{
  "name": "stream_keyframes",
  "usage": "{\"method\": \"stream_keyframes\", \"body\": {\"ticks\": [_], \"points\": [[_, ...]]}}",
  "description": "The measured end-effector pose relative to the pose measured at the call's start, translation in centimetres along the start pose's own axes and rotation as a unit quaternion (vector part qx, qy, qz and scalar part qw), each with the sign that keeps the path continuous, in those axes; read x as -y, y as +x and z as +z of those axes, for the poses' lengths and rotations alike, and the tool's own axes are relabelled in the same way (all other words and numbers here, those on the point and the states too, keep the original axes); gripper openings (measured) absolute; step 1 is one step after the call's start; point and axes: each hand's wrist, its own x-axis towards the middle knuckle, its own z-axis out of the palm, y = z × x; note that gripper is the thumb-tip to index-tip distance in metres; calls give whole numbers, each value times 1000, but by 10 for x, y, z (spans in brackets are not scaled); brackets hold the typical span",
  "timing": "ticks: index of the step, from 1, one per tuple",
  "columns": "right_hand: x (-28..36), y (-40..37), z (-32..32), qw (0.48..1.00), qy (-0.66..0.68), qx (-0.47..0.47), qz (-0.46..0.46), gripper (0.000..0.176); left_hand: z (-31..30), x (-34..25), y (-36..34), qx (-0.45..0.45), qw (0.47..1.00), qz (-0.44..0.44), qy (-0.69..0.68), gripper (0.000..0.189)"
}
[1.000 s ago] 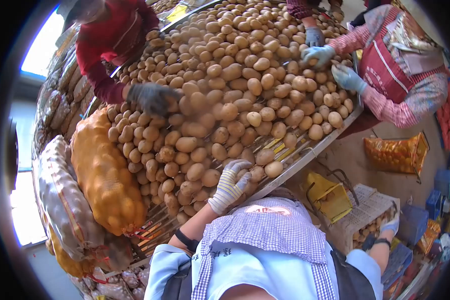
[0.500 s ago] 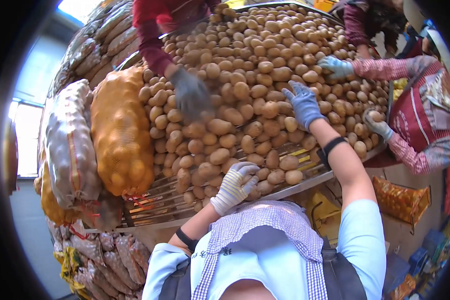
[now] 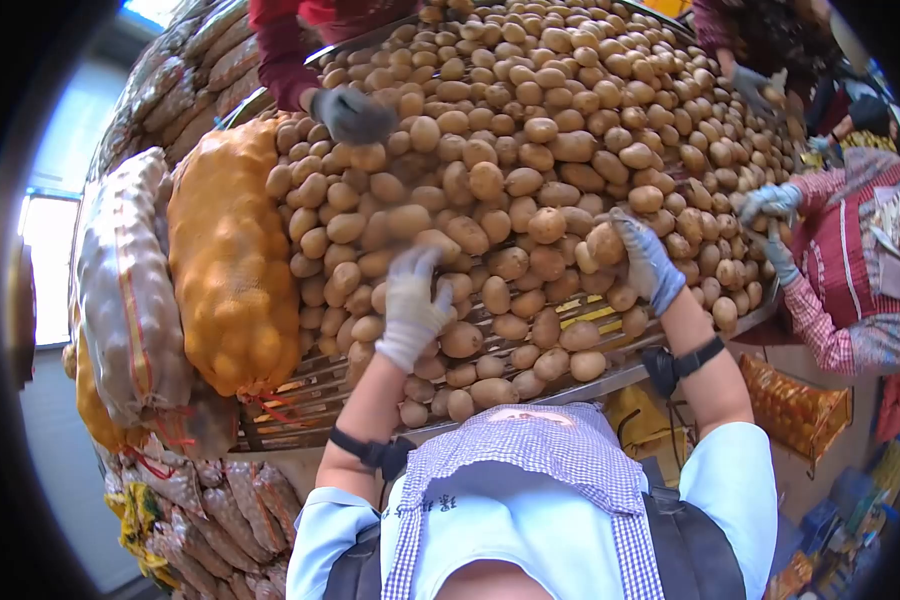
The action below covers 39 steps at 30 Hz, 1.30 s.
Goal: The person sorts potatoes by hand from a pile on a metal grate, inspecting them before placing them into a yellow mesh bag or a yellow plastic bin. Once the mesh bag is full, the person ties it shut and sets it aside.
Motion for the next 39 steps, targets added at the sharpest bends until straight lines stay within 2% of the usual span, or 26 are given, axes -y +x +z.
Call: {"method": "stream_keyframes", "body": {"ticks": [1,2,4,5,7,8,9,10,11,12,13,14,15,16,20,22,23,25,26,27,28,29,33,35,37,39], "points": [[0,-16,3,991,118,16,62,47,4,3,15,-10,995,31,94,46],[-6,-29,-1,991,124,8,58,47,8,7,27,-4,995,40,91,46],[-21,-55,-8,957,249,75,128,49,15,21,44,105,983,-8,153,57],[-20,-73,8,951,280,20,129,43,17,27,48,111,982,2,155,57],[-36,-95,19,952,295,-7,82,37,17,36,51,140,987,-10,80,62],[-48,-103,12,956,278,39,83,33,13,33,45,131,990,-58,-18,62],[-50,-110,13,954,290,30,72,33,4,17,41,141,989,-43,-15,62],[-50,-119,18,966,240,62,71,36,-6,-1,32,177,934,-114,-290,60],[-47,-128,23,975,188,94,69,40,-14,-22,25,201,798,-183,-538,58],[-39,-136,32,977,167,98,86,57,-16,-38,18,222,796,-147,-544,58],[-36,-142,40,977,175,87,79,57,-16,-53,12,243,791,-110,-550,58],[-33,-147,46,979,157,118,55,64,-16,-67,9,288,760,-66,-578,60],[-31,-154,52,979,136,146,30,72,-15,-81,3,338,710,-80,-613,65],[-31,-161,57,978,145,150,22,80,-13,-95,-1,374,699,-62,-607,68],[-33,-196,62,953,275,125,-25,73,8,-131,-15,454,680,-20,-575,76],[-44,-217,52,942,322,90,-36,68,19,-150,-23,467,702,15,-538,86],[-50,-229,48,927,365,73,-40,63,26,-159,-29,485,687,27,-541,86],[-75,-250,37,907,416,16,-72,57,43,-178,-46,473,662,-35,-580,88],[-91,-265,26,892,445,-13,-79,56,49,-182,-53,497,650,-80,-570,83],[-107,-281,13,876,473,-44,-89,56,58,-188,-60,469,694,-38,-545,66],[-127,-299,-2,834,542,-84,-56,52,65,-189,-66,479,689,-45,-542,60],[-138,-323,-14,830,541,-112,-76,52,71,-187,-70,488,686,-54,-538,54],[-186,-437,-73,633,657,-368,-180,43,87,-175,-82,533,685,-72,-491,41],[-203,-494,-107,579,544,-534,-288,38,88,-177,-85,542,679,-101,-484,37],[-216,-530,-144,479,491,-634,-356,40,92,-182,-88,549,669,-104,-490,36],[-195,-520,-149,482,475,-653,-340,46,89,-189,-87,559,676,-94,-471,38]]}}
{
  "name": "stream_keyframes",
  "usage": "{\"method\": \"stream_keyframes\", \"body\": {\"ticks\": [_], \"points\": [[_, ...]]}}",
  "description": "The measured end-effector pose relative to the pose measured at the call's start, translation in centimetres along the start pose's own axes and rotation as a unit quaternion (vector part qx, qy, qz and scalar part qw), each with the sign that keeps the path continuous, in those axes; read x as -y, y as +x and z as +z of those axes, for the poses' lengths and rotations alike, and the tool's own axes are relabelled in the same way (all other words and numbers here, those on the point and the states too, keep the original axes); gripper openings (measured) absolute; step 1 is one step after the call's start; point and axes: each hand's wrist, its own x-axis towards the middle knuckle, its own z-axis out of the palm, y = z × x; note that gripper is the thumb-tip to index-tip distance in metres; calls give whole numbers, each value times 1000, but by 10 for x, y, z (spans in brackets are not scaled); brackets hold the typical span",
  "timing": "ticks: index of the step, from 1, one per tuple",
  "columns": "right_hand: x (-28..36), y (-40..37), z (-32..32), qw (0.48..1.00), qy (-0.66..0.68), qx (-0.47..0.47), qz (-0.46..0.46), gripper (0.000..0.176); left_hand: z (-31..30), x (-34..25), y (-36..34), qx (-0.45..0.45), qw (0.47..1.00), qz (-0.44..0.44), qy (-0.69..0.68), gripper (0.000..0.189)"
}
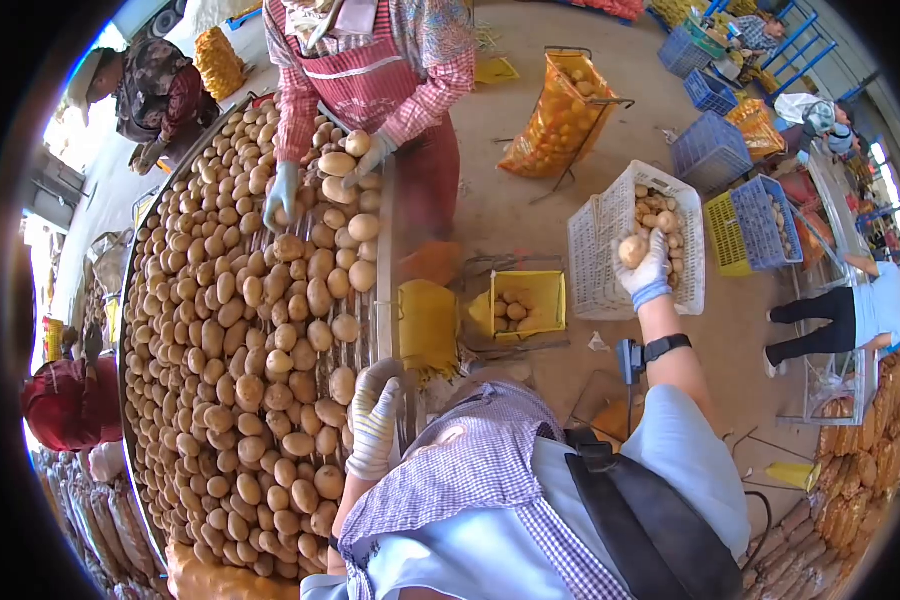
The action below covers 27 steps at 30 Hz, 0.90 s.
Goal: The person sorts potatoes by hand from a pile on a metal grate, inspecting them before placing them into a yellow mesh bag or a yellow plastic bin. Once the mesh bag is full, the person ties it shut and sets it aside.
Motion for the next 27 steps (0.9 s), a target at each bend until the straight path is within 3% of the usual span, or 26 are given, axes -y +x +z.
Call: {"method": "stream_keyframes", "body": {"ticks": [1,3,5,6,8,10,12,13,15,18,22,26,27], "points": [[-8,-18,16,994,12,76,82,45,3,-4,0,5,1000,-1,3,39],[-40,-52,50,978,6,144,154,45,9,-13,-3,-3,1000,-6,7,39],[-67,-109,92,929,76,223,285,36,14,-23,-6,8,1000,11,17,38],[-80,-122,99,889,44,326,320,38,15,-25,-9,9,1000,-19,-19,41],[-100,-158,124,831,-17,455,320,43,15,-22,-9,8,999,32,11,42],[-118,-176,134,803,-46,482,348,49,20,-30,-11,-6,998,55,22,42],[-131,-190,141,771,-78,511,371,57,20,-33,-8,-39,977,171,122,44],[-136,-196,144,764,-101,518,373,59,20,-40,-9,-56,977,169,121,44],[-144,-212,145,752,-139,516,386,68,21,-60,-13,-66,920,276,270,50],[-162,-227,145,729,-146,538,399,67,26,-57,-14,-105,921,256,275,58],[-171,-247,143,734,-162,498,433,67,3,-40,-5,-108,873,327,345,66],[-180,-245,135,712,-150,537,427,66,-9,-26,-3,-97,887,319,318,59],[-181,-244,134,712,-150,535,429,66,-7,-16,3,-103,910,328,232,48]]}}
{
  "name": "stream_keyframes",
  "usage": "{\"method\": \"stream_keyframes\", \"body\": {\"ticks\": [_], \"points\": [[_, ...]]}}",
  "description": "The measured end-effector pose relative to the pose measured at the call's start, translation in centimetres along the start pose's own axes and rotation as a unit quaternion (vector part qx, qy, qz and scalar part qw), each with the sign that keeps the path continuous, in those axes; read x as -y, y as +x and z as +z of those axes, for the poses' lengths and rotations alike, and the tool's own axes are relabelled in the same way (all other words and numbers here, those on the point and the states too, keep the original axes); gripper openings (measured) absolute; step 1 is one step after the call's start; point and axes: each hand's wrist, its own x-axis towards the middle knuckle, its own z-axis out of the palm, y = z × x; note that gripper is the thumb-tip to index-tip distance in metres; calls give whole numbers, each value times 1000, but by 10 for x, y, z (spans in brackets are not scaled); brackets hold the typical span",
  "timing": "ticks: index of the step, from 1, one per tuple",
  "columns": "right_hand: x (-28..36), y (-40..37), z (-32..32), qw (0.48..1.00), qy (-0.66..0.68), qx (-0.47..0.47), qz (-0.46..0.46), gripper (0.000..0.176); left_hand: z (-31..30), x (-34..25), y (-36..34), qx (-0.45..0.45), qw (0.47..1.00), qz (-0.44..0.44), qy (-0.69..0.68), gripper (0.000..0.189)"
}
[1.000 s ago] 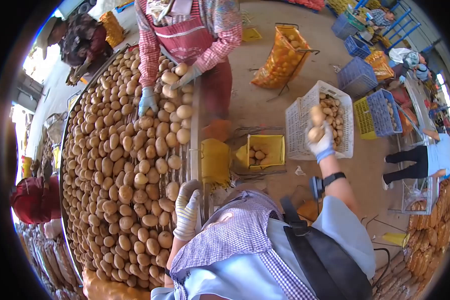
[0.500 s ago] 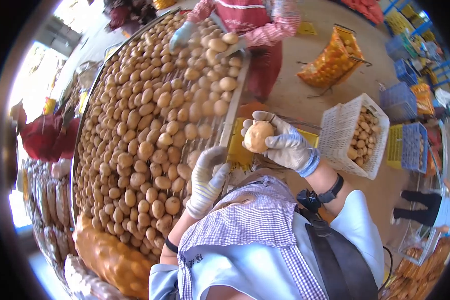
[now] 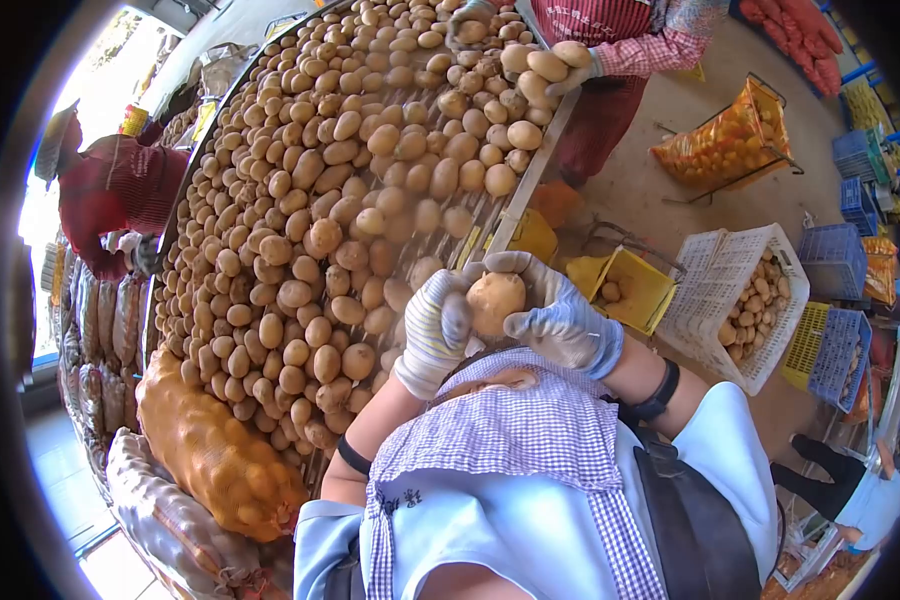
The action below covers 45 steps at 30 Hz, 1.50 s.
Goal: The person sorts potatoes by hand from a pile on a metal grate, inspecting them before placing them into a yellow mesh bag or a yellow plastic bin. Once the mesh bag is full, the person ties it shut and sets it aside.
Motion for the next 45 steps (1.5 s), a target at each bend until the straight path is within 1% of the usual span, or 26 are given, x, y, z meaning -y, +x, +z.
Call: {"method": "stream_keyframes", "body": {"ticks": [5,7,9,11,12,13,15,16,17,19,20,21,23,24,27,28,29,30,33,34,36,37,38,40,42,45], "points": [[4,-6,-1,999,28,-20,15,67,1,-6,0,9,992,-126,-29,27],[6,-6,-1,999,44,-18,11,67,6,-4,-3,-26,959,-208,-189,24],[11,-7,-2,998,56,-21,-4,68,3,-20,5,-4,951,-219,-217,25],[14,-9,-3,997,47,-54,-10,67,7,-30,12,26,952,-233,-198,25],[11,-11,-6,997,-2,-73,-26,65,9,-33,16,56,987,-143,-49,26],[7,-13,-9,996,-3,-81,-34,65,9,-32,19,65,986,-141,-55,26],[1,-15,-17,992,-47,-112,-39,63,9,-27,27,159,970,-115,145,28],[0,-19,-26,991,-32,-129,-25,58,14,-23,29,143,978,-80,130,26],[-2,-24,-42,989,-36,-140,-34,58,16,-12,26,177,966,-107,152,21],[-1,-39,-85,979,141,-145,10,50,25,10,12,174,967,-123,143,13],[3,-52,-103,962,202,-183,-10,44,24,15,7,180,968,-126,124,11],[8,-71,-131,937,190,-294,-17,36,22,19,2,186,968,-130,106,9],[11,-120,-205,851,259,-440,-121,26,13,26,-8,186,971,-141,47,10],[20,-142,-220,760,232,-552,-252,28,7,27,-13,181,969,-166,30,9],[62,-236,-300,657,210,-548,-474,52,-8,24,-24,140,944,-294,-46,11],[75,-237,-295,626,210,-575,-484,54,-7,44,-36,130,950,-281,-35,12],[79,-226,-286,649,120,-601,-451,53,-10,65,-49,111,956,-272,-17,14],[79,-227,-324,671,112,-632,-372,51,-16,50,-43,114,959,-260,16,15],[62,-118,-270,837,-27,-505,-211,38,-23,37,-38,97,968,-213,85,17],[51,-70,-243,860,-28,-480,-172,38,-26,37,-40,73,972,-204,92,16],[11,8,-165,877,-306,-358,-89,37,-40,27,-44,32,973,-208,94,14],[-6,35,-123,882,-386,-263,-66,38,-48,18,-46,14,971,-222,87,14],[-27,59,-108,907,-388,-157,-46,40,-54,22,-56,-36,977,-178,116,14],[-60,90,-56,833,-552,-19,-15,38,-70,25,-82,-105,968,-171,149,13],[-84,119,-19,726,-667,147,-78,40,-89,25,-108,-194,943,-193,192,14],[-131,150,15,693,-673,245,-85,44,-111,18,-151,-368,888,-211,177,14]]}}
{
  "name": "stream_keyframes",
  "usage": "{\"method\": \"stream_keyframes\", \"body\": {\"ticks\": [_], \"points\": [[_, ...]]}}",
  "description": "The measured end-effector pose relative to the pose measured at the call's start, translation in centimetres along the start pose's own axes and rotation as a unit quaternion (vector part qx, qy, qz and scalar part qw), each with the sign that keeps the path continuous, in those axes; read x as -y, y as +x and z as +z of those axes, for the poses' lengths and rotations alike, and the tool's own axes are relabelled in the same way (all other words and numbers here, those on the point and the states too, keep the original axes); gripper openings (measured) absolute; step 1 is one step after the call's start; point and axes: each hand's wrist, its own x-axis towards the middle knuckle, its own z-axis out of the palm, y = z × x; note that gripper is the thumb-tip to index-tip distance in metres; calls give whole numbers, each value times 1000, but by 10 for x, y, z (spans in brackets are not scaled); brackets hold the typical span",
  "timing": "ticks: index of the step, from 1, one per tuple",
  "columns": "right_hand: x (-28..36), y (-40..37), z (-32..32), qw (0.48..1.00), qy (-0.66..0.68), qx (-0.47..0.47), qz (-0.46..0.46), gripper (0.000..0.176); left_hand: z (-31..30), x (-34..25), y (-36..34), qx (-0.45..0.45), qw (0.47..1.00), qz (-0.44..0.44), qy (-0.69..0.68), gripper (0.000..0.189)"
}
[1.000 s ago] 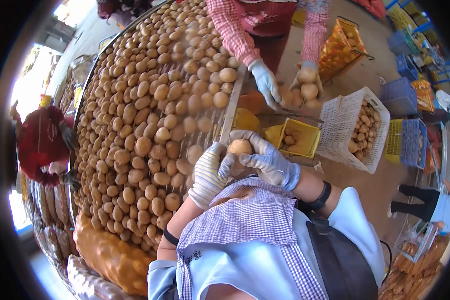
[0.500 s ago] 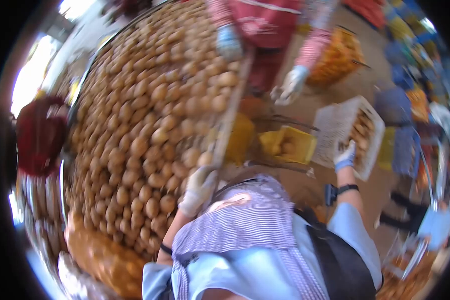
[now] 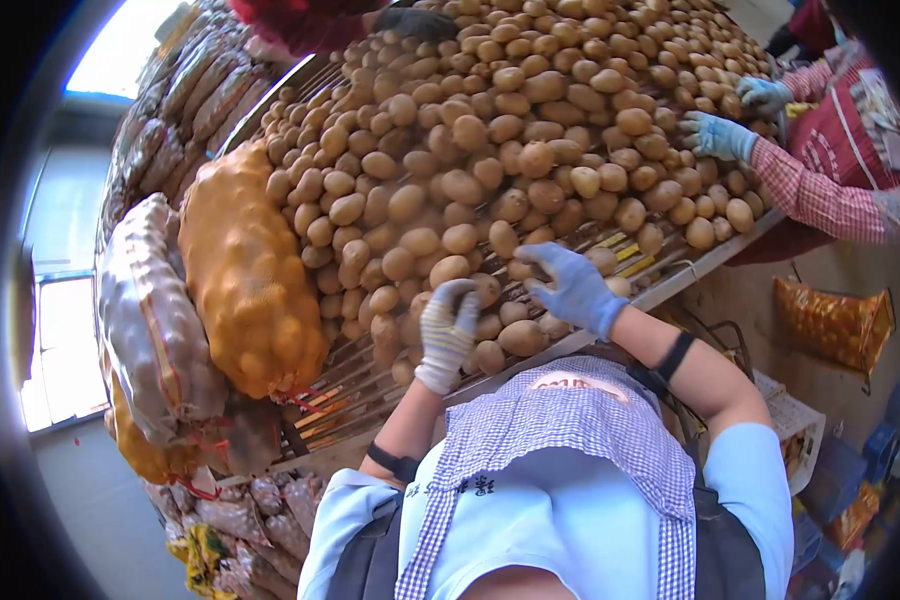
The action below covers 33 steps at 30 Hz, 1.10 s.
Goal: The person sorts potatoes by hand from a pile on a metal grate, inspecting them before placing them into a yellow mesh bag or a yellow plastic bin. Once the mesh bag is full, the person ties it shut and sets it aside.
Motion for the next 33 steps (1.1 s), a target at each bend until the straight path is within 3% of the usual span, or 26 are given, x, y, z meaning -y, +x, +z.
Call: {"method": "stream_keyframes", "body": {"ticks": [4,6,8,10,12,13,14,15,16,17,18,19,20,21,22,23,24,25,26,28,29,30,32,33], "points": [[13,58,48,988,-83,63,-112,48,-46,35,-20,-173,968,-111,-141,17],[22,79,69,941,-228,109,-225,52,-60,47,-26,-231,961,-113,-104,20],[30,97,82,925,-251,157,-240,55,-64,54,-28,-242,953,-129,-127,20],[41,111,87,866,-362,301,-166,60,-64,56,-29,-254,944,-146,-151,21],[38,109,82,876,-328,320,-152,61,-60,51,-24,-241,956,-110,-123,20],[31,100,78,941,-174,278,-84,60,-58,47,-20,-254,945,-134,-159,20],[27,92,74,974,-15,225,-10,59,-58,49,-14,-256,943,-140,-163,20],[41,90,58,922,231,270,151,62,-59,52,-7,-236,959,-99,-123,20],[45,84,48,922,228,269,157,62,-61,54,2,-214,972,-56,-82,20],[46,79,38,868,363,275,197,65,-63,49,14,-192,981,-30,1,29],[47,75,29,794,491,274,230,68,-68,38,31,-189,982,-31,-3,29],[51,71,20,795,491,270,233,68,-73,25,51,-131,976,48,165,36],[55,66,11,761,545,254,246,70,-74,19,66,-69,934,127,326,44],[56,62,4,723,597,236,256,72,-70,23,77,-65,935,129,324,44],[56,57,-1,725,597,230,255,72,-65,28,87,5,925,109,364,51],[55,53,-7,731,599,211,250,75,-60,30,96,75,908,90,402,58],[54,49,-12,736,602,192,243,78,-56,29,103,78,908,96,401,58],[51,45,-18,777,559,184,224,81,-53,28,108,125,884,52,447,61],[50,39,-23,777,561,178,221,81,-52,27,113,169,854,7,492,63],[51,24,-33,765,576,151,243,83,-56,36,115,176,853,3,492,61],[42,14,-33,754,599,128,238,66,-60,42,114,156,884,2,441,60],[38,7,-35,752,604,124,234,66,-63,36,115,136,911,1,388,60],[33,-8,-36,709,651,83,259,54,-65,15,106,118,917,-15,381,57],[30,-16,-33,698,663,51,265,52,-66,3,101,102,953,-40,284,59]]}}
